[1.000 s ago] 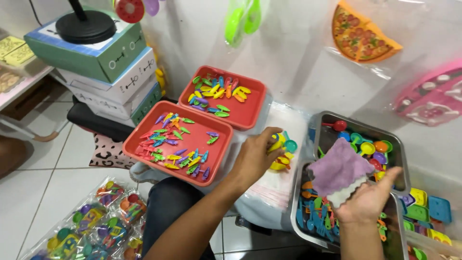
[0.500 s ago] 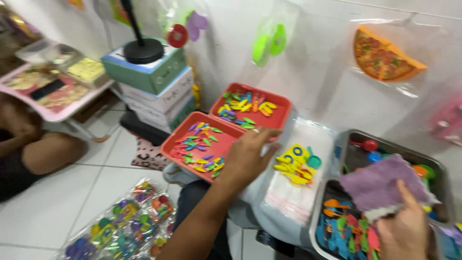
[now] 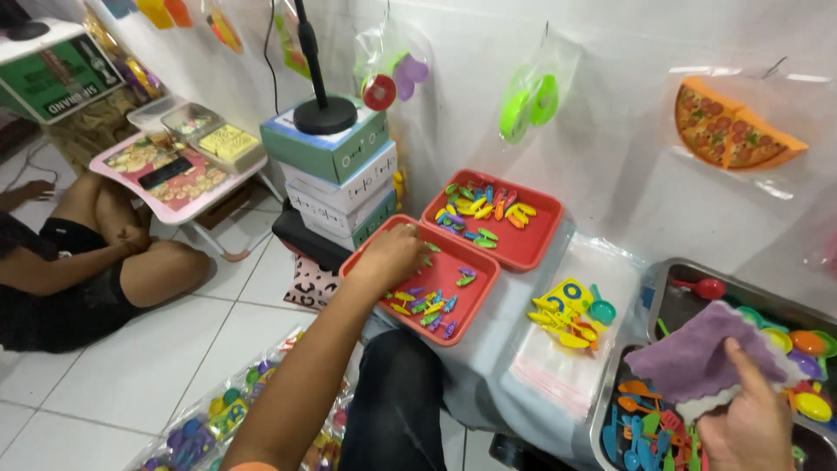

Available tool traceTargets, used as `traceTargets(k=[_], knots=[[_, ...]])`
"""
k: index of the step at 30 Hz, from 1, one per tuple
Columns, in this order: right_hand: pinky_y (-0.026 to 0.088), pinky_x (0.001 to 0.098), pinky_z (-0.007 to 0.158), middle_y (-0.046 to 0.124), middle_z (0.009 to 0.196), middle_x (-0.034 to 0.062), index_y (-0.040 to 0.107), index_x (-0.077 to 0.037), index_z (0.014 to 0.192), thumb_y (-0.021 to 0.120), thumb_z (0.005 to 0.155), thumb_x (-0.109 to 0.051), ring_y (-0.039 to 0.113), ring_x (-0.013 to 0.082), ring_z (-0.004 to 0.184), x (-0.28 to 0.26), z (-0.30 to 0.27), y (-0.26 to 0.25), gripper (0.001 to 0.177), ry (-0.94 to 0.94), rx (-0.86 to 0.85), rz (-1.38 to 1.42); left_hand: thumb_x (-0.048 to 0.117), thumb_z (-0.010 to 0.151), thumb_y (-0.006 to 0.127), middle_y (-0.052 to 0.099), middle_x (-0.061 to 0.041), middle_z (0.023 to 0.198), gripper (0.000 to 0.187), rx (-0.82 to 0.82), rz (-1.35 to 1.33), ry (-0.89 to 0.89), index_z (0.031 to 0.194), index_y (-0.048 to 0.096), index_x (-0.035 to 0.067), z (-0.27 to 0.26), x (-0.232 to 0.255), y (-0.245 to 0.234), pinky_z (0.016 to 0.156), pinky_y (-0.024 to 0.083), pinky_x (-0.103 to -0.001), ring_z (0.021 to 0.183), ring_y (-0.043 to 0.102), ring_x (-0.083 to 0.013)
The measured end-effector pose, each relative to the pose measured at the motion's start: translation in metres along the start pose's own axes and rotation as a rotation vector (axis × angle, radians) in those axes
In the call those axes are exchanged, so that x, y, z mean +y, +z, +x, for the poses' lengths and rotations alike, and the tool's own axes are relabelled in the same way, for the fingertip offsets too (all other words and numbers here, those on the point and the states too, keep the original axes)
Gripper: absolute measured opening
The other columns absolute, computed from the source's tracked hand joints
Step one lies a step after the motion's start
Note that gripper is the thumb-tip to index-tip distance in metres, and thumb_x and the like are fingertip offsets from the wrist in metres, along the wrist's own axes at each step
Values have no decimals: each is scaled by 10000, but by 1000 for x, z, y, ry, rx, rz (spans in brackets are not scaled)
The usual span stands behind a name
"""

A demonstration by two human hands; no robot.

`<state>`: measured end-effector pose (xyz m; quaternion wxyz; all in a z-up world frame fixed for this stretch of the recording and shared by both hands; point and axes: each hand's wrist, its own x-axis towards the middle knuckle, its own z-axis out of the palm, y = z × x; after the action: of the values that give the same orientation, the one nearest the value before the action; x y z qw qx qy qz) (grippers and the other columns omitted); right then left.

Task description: Cleaning small plastic toy pieces with a cloth and sorting them into different trays on the floor.

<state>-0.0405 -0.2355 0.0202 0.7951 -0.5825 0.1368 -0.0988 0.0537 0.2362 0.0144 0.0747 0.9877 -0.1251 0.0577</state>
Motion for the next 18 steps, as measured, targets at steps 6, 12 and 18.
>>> traceTargets(k=[6, 12, 18], knots=[[521, 394, 1024, 601, 1316, -45, 532, -165, 1332, 506, 1137, -244, 608, 115, 1183, 0, 3, -4, 211, -3, 28, 3, 170, 838, 746, 655, -71, 1078, 171, -41, -15, -87, 990, 816, 136, 6, 6, -1, 852, 529, -358, 979, 637, -235], [564, 391, 937, 705, 1198, 91, 574, -72, 1398, 669, 880, -86, 698, 226, 1067, 46, 42, -65, 527, -307, -21, -616, 215, 890, 697, 717, -61, 1034, 180, -1, -63, -43, 1033, 730, 111, -4, 15, -21, 830, 526, -389, 948, 671, -256], [525, 278, 890, 658, 1244, -23, 629, -87, 1219, 591, 1086, -202, 633, 104, 1068, 21, 14, -11, 180, -1, 133, 26, 8, 828, 775, 770, -39, 821, 199, 120, -910, 94, 1025, 760, 24, -22, 88, -64, 628, 556, -232, 683, 681, -102]])
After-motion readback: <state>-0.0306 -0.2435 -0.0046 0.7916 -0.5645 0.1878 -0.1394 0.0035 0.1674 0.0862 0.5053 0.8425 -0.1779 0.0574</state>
